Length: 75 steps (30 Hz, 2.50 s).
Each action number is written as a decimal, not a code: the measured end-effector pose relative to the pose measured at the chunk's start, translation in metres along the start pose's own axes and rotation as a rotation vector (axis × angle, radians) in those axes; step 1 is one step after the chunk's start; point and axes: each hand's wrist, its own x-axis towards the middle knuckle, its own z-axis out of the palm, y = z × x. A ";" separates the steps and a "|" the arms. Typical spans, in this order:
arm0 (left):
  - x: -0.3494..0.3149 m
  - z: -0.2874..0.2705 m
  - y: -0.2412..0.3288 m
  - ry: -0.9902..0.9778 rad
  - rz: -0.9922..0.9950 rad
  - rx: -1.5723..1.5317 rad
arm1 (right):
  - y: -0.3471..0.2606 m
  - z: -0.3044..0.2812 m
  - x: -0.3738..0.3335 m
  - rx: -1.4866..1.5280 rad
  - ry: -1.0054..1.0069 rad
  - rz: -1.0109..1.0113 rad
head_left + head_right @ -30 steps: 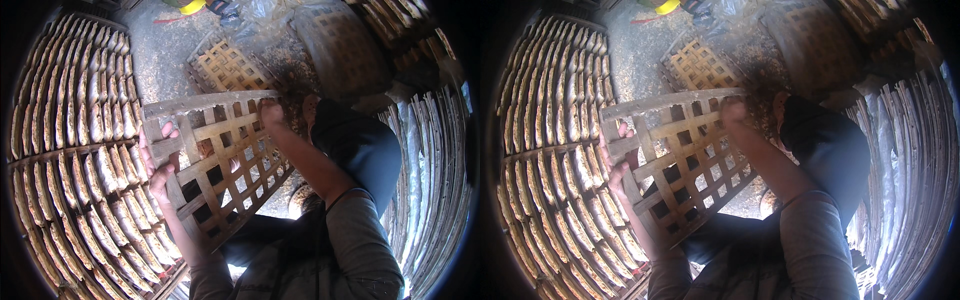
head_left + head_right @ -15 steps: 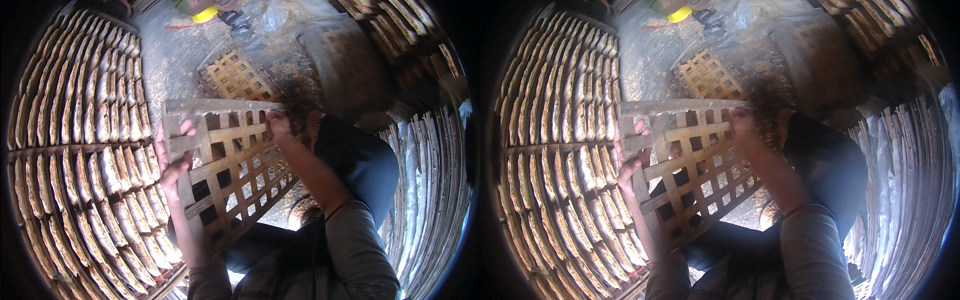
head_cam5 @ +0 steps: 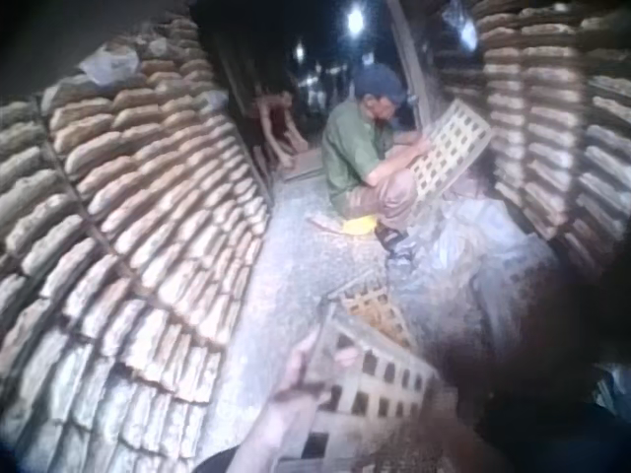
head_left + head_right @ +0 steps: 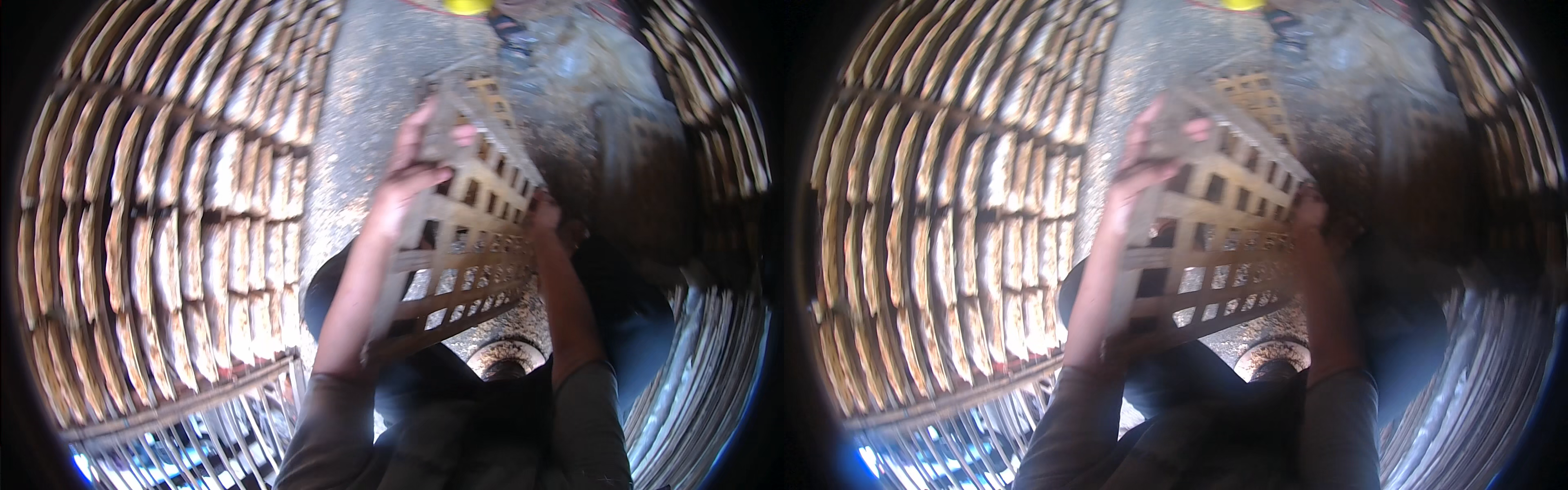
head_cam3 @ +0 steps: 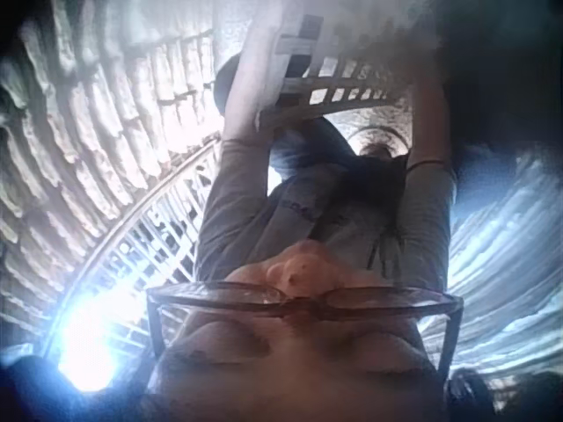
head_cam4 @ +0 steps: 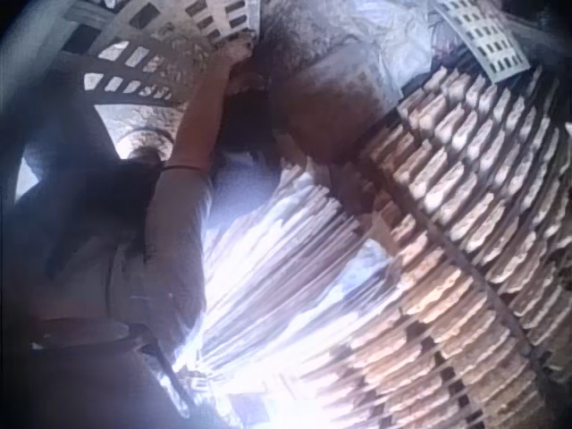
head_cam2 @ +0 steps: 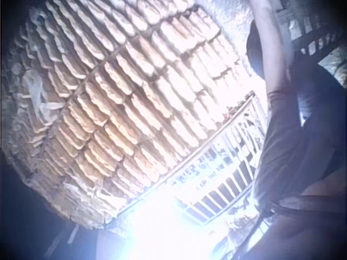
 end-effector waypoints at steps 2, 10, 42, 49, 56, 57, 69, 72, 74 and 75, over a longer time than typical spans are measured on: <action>0.016 0.017 0.007 -0.047 0.017 -0.014 | 0.002 -0.016 0.020 -0.021 0.137 -0.186; 0.024 0.030 -0.002 -0.061 0.029 -0.080 | -0.107 -0.010 -0.067 0.051 0.212 -0.758; 0.038 0.032 -0.014 0.068 0.034 -0.176 | -0.278 0.062 -0.372 -1.055 -1.546 -1.250; 0.032 0.042 0.021 0.097 -0.088 0.679 | -0.322 0.111 -0.333 -2.024 -0.503 -1.112; 0.033 0.028 0.007 0.019 -0.064 0.046 | -0.375 0.016 -0.248 -0.452 -0.460 -1.111; 0.030 0.031 0.011 0.030 -0.068 0.079 | -0.371 -0.004 -0.227 -0.331 -0.387 -1.043; 0.028 0.027 0.007 0.010 -0.026 0.082 | -0.114 0.006 -0.084 -0.435 0.028 -0.553; 0.030 0.028 0.005 0.018 -0.048 -0.016 | -0.110 0.013 -0.086 -0.388 0.121 -0.569; 0.024 0.027 0.009 0.054 -0.047 -0.014 | -0.114 0.023 -0.097 -0.352 0.128 -0.623; 0.027 0.030 0.008 0.051 -0.039 0.000 | -0.115 0.022 -0.096 -0.336 0.153 -0.651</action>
